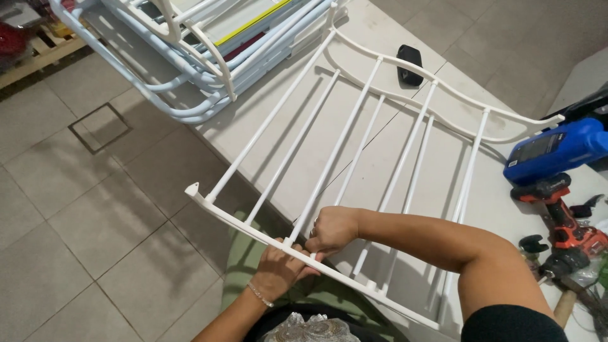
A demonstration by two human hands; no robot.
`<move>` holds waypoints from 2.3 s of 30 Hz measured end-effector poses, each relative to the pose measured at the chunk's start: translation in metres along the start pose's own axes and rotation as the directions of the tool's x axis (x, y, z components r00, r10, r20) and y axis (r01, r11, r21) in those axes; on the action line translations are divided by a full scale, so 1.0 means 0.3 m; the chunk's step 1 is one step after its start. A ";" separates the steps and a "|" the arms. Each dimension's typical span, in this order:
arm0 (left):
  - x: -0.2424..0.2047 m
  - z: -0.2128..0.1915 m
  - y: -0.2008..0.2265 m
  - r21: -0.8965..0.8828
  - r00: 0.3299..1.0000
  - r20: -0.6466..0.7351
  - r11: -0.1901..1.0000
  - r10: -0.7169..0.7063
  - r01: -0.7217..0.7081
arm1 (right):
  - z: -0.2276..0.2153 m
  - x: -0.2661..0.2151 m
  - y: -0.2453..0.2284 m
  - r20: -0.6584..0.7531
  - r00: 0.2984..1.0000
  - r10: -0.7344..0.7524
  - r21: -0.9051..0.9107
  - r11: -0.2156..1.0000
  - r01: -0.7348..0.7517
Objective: Disassembling a white plastic storage rack by pulling the horizontal rods out of the side frames.
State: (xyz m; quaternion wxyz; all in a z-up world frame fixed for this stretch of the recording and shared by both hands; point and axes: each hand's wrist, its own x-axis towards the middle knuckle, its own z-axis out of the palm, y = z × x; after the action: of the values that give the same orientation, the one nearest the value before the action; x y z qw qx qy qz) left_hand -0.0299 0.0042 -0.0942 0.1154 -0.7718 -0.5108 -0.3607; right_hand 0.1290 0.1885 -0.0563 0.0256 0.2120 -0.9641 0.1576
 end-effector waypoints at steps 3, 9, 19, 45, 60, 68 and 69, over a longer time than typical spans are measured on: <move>-0.061 0.024 -0.031 0.113 0.998 0.038 0.992 0.048 -0.052 | -0.013 -0.003 -0.004 -0.043 0.998 0.036 -0.061 0.997 -0.039; -0.071 0.087 -0.051 0.101 0.969 0.245 0.994 0.010 -0.036 | -0.085 -0.039 0.014 0.010 1.000 0.027 -0.054 0.998 -0.026; -0.082 0.139 -0.033 0.129 0.996 0.093 0.991 0.014 -0.026 | -0.146 0.108 0.035 0.032 0.995 0.096 0.119 0.988 -0.099; -0.053 0.061 -0.150 -0.792 -0.002 0.473 -0.426 -0.881 0.437 | 0.064 0.459 0.296 0.242 0.941 0.235 -0.132 0.969 -0.208; -0.067 0.048 -0.122 -0.790 -0.062 0.461 -0.441 -0.885 0.425 | 0.135 0.412 0.345 -0.020 0.998 -0.060 -0.217 0.975 0.055; -0.178 0.109 -0.084 -0.831 -0.157 0.420 -0.448 -0.894 0.328 | -0.062 0.405 0.325 -0.077 0.997 -0.016 -0.242 0.970 -0.003; -0.171 0.116 -0.095 -0.836 -0.150 0.420 -0.446 -0.895 0.320 | -0.064 0.405 0.314 -0.070 0.997 -0.018 -0.252 0.968 -0.001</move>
State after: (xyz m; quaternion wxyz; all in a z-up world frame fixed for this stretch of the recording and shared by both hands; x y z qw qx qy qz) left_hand -0.0506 -0.0003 -0.1591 -0.4248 0.0715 -0.5516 -0.7142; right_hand -0.0211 0.2270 -0.0515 0.0875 0.2053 -0.9739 0.0413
